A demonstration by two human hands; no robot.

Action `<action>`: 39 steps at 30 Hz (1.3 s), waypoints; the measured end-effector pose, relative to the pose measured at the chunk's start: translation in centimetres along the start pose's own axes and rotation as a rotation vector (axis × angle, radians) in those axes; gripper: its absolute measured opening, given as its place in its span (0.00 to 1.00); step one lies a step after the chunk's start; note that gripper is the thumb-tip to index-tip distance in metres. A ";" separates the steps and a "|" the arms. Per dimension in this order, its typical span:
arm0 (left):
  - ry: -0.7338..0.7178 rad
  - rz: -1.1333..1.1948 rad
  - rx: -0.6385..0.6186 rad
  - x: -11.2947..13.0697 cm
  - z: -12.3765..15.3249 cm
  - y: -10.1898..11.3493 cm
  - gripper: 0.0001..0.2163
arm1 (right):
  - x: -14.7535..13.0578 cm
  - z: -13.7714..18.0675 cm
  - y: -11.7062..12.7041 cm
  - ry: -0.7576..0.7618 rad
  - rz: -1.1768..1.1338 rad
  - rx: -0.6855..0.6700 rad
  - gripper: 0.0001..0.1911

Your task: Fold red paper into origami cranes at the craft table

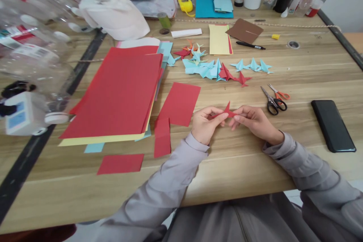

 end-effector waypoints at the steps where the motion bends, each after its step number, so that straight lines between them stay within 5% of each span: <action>1: -0.001 0.030 0.021 0.0 -0.1 0.2 0.12 | 0.1 0.0 0.2 -0.013 0.027 0.019 0.16; 32: 0.026 -0.144 0.016 0.3 0.8 0.0 0.10 | 0.2 0.3 -0.4 0.001 0.091 0.011 0.16; 39: 0.033 -0.139 -0.062 0.6 0.8 -0.7 0.10 | 0.4 0.8 0.0 -0.008 0.112 0.030 0.18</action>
Point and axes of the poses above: each hand's wrist, its own z-axis away from the middle knuckle, its own y-axis out of the back of the hand, x = y × z, the point moved 7 cm from there along -z, towards the middle knuckle, and after that the axes turned 12 degrees about z, right-handed, at the moved point
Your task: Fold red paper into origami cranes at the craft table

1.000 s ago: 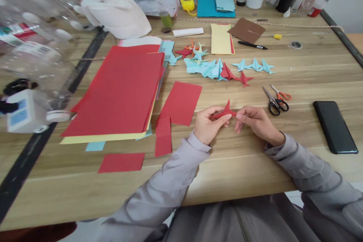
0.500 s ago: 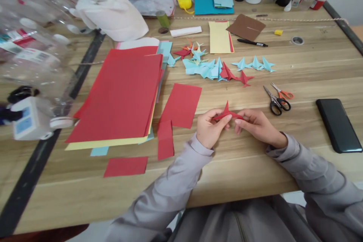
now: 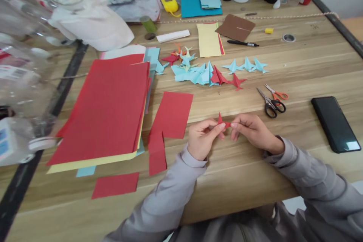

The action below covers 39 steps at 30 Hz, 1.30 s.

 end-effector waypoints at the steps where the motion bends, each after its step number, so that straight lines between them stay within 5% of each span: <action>1: -0.005 -0.007 -0.017 0.2 0.0 -0.1 0.10 | 0.0 0.1 0.1 -0.008 -0.004 0.011 0.17; 8: -0.042 -0.061 -0.089 0.7 0.3 -0.6 0.13 | -0.1 0.3 -0.1 0.021 -0.024 0.076 0.11; 16: 0.274 0.140 -0.094 -1.1 0.3 -1.0 0.19 | -0.3 0.1 0.2 -0.060 -0.125 0.078 0.14; 23: 0.098 0.117 0.080 0.0 -0.5 0.8 0.17 | 0.5 -0.2 1.4 -0.085 -0.201 0.205 0.15; 27: -0.127 0.087 0.155 1.2 -0.9 2.1 0.16 | 0.5 -0.3 2.3 -0.070 -0.182 0.252 0.13; 30: -0.202 0.065 -0.020 1.0 -0.8 1.0 0.25 | -0.1 -0.4 2.1 -0.042 -0.116 0.200 0.15; 33: -0.189 0.037 -0.180 0.2 -0.3 -0.4 0.17 | -0.3 -0.3 1.3 0.001 -0.035 0.149 0.15; 39: -0.118 0.095 -0.221 -0.3 -0.3 -0.6 0.07 | -0.8 0.3 0.7 0.186 0.223 0.181 0.17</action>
Point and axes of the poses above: each hand's wrist, its own z-axis away from the middle knuckle, its own y-axis out of the back of the hand, x = y × z, the point moved 7 cm from there along -z, towards the middle knuckle, and after that the axes turned 12 degrees about z, right-handed, at the moved point
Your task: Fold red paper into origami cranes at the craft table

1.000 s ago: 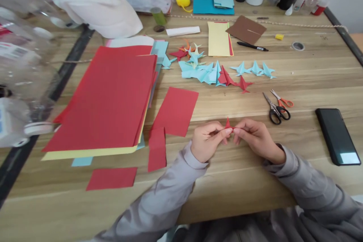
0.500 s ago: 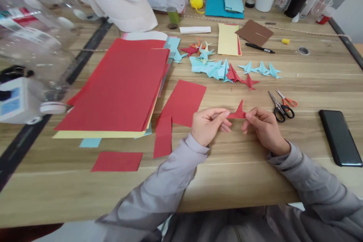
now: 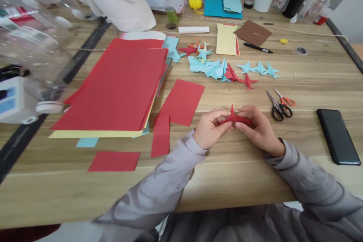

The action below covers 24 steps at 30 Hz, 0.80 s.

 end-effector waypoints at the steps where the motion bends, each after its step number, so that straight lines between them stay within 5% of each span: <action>1: 0.004 -0.002 0.018 0.1 -0.1 0.2 0.07 | -0.2 0.1 0.0 0.035 0.048 0.008 0.17; 6: 0.036 -0.073 0.076 0.7 -0.1 0.3 0.06 | 0.0 0.0 -0.2 0.034 0.095 -0.010 0.08; 24: 0.220 0.015 0.096 0.2 -0.1 -0.2 0.10 | 0.1 -0.5 -0.6 -0.123 -0.231 -0.057 0.12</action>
Point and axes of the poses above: each hand's wrist, its own z-axis away from the middle knuckle, its own y-axis out of the back of the hand, x = y × z, the point moved 7 cm from there along -z, towards the middle knuckle, and after that the axes turned 12 degrees about z, right-handed, at the moved point
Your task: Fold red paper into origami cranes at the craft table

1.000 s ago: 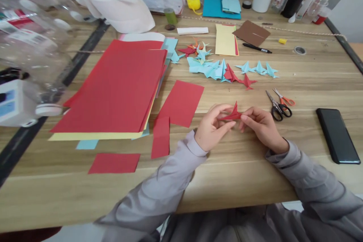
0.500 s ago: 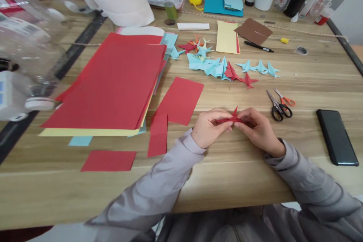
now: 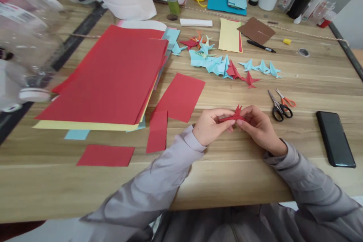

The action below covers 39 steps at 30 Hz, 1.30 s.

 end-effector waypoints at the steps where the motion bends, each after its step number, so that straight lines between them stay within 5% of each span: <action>1: 0.001 0.006 -0.001 0.0 0.0 -0.1 0.09 | -0.1 0.0 -0.1 -0.007 0.001 -0.027 0.12; 7: -0.022 0.074 0.026 -0.4 -0.3 -0.1 0.10 | 0.2 -0.1 -0.4 -0.104 -0.101 -0.103 0.12; 21: -0.072 0.185 0.067 -0.4 -0.6 -0.9 0.07 | 1.0 -0.4 -0.8 -0.184 -0.329 0.011 0.13; 39: 0.082 0.358 0.106 -0.9 -1.0 -0.5 0.04 | 1.2 -0.4 -1.5 -0.160 -0.329 -0.099 0.11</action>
Point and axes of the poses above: each hand's wrist, its own z-axis away from the middle knuckle, its own y-axis out of the back of the hand, x = y × z, the point moved 7 cm from there along -z, towards the middle knuckle, and after that the axes turned 12 degrees about z, right-handed, at the moved point
